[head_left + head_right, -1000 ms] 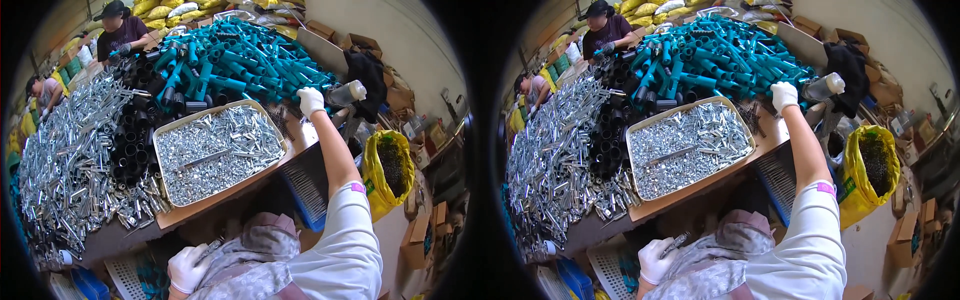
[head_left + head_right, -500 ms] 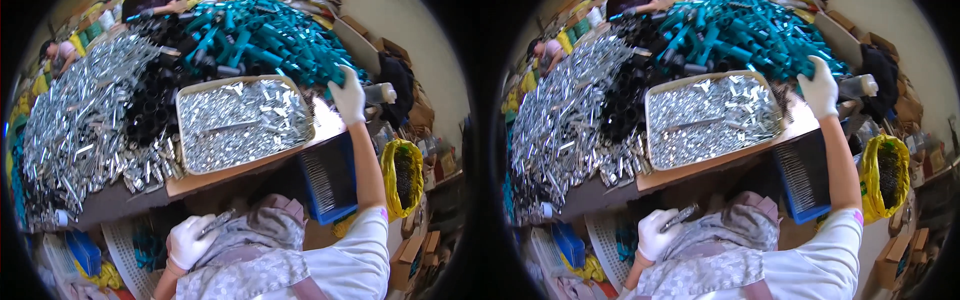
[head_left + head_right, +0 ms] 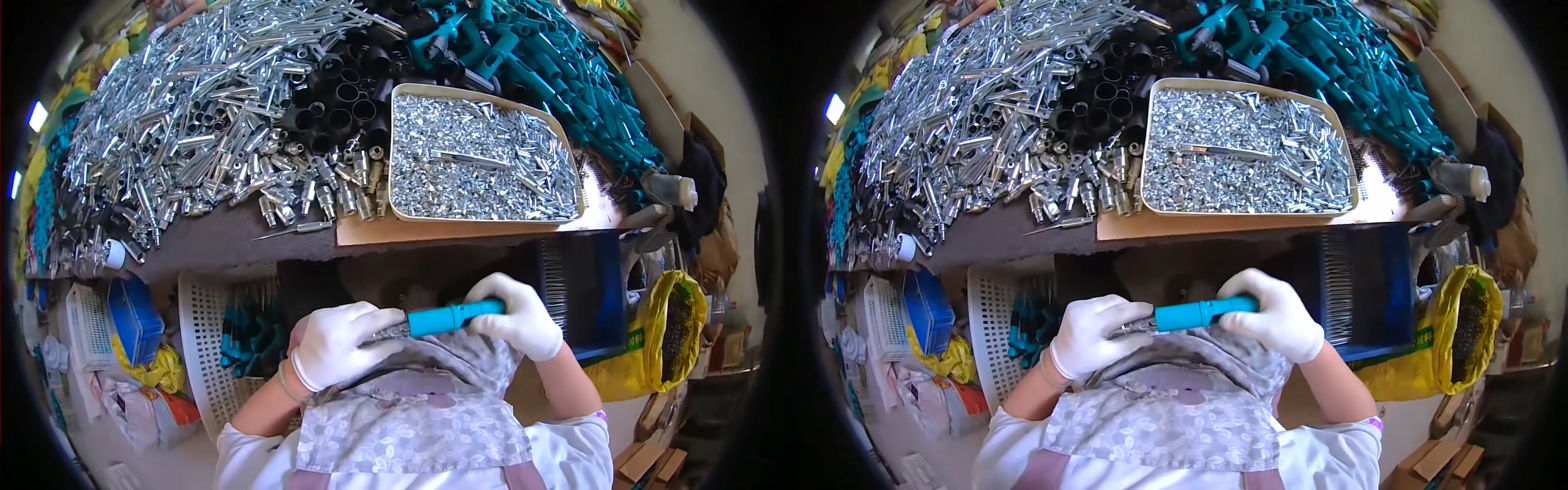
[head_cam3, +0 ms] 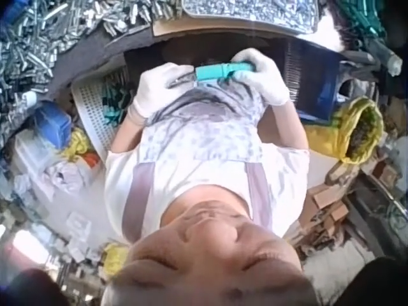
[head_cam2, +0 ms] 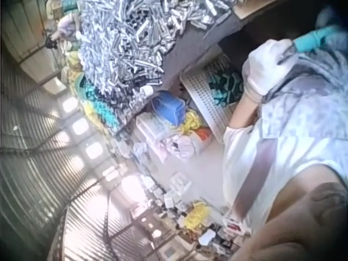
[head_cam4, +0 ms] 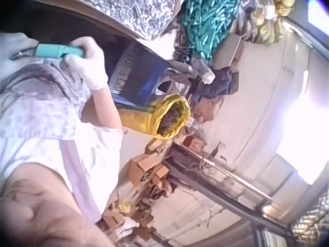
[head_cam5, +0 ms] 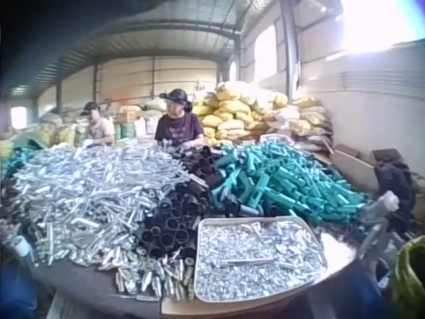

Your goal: Assembling metal tubes with plastic handles and securing them with pins or screws at a factory workstation.

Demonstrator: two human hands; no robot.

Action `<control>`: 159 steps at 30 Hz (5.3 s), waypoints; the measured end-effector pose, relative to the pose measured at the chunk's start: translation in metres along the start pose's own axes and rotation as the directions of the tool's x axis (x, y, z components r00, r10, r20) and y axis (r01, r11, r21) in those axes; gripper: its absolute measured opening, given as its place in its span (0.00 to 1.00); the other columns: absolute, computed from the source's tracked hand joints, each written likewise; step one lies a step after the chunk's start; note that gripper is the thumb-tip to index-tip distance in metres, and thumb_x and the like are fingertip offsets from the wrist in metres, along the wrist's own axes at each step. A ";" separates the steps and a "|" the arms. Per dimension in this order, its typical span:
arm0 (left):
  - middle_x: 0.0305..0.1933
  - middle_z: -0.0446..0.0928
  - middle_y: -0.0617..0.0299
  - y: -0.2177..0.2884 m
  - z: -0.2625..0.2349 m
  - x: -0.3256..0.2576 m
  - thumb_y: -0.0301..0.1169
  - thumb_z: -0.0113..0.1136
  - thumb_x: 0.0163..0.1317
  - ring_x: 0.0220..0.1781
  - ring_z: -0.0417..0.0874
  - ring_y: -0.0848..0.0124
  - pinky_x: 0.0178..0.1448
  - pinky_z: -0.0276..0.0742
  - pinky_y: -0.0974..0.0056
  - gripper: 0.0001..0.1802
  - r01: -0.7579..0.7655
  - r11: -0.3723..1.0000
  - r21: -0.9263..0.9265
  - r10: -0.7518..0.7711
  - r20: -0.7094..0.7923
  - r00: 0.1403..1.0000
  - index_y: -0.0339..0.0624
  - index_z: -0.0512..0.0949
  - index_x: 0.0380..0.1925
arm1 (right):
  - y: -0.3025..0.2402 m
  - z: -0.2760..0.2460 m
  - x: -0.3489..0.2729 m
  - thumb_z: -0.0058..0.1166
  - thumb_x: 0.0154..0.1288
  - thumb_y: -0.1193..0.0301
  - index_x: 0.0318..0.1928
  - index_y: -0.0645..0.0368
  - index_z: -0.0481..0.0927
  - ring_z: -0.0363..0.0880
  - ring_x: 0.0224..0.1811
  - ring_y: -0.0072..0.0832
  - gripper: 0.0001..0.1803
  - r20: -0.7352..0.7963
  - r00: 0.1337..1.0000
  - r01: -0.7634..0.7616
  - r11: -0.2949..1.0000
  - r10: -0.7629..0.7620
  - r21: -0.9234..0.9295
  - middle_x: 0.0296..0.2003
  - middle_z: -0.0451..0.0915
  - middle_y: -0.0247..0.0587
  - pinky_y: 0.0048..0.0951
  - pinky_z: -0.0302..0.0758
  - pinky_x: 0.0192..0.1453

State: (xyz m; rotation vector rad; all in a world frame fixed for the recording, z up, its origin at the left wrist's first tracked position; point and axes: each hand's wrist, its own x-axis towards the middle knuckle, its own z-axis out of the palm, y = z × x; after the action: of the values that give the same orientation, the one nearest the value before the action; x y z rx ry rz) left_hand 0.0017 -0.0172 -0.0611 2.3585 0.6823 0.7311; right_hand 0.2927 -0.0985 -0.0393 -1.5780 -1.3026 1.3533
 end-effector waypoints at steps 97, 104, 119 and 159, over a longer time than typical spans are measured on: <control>0.29 0.80 0.61 -0.001 -0.003 -0.007 0.45 0.72 0.53 0.29 0.85 0.61 0.30 0.78 0.56 0.23 0.059 0.935 0.349 -0.117 0.146 0.982 0.51 0.82 0.47 | -0.034 0.041 0.043 0.61 0.63 0.69 0.38 0.53 0.84 0.80 0.42 0.44 0.05 0.371 0.785 0.613 0.535 -0.496 -0.582 0.36 0.80 0.40 0.44 0.77 0.49; 0.29 0.79 0.59 0.002 -0.002 0.001 0.45 0.69 0.58 0.29 0.85 0.59 0.30 0.80 0.55 0.18 0.043 0.951 0.308 -0.089 0.136 0.987 0.50 0.78 0.43 | -0.026 0.056 0.053 0.60 0.57 0.70 0.34 0.55 0.81 0.79 0.39 0.40 0.05 0.436 0.660 0.717 0.342 -0.612 -0.607 0.34 0.78 0.40 0.41 0.76 0.44; 0.27 0.78 0.62 0.016 -0.001 -0.002 0.46 0.71 0.56 0.27 0.84 0.62 0.28 0.79 0.58 0.23 -0.050 0.949 0.311 0.019 0.100 0.995 0.50 0.81 0.49 | -0.065 0.037 0.049 0.65 0.61 0.53 0.46 0.58 0.86 0.86 0.43 0.49 0.23 0.415 0.906 0.385 0.561 -0.080 -0.733 0.38 0.85 0.54 0.43 0.81 0.52; 0.41 0.84 0.58 0.008 0.006 -0.009 0.37 0.76 0.50 0.41 0.85 0.58 0.45 0.82 0.58 0.27 -0.050 0.994 0.097 0.056 -0.063 0.996 0.44 0.82 0.52 | -0.064 -0.051 0.099 0.60 0.61 0.78 0.37 0.66 0.86 0.81 0.32 0.19 0.06 -0.419 0.840 0.318 0.938 -0.345 -0.135 0.30 0.85 0.35 0.24 0.78 0.40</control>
State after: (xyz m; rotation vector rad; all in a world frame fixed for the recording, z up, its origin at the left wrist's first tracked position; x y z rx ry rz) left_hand 0.0010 -0.0309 -0.0630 2.4569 0.6994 0.8190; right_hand 0.3216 0.0191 0.0025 -1.4958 -1.2632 0.6964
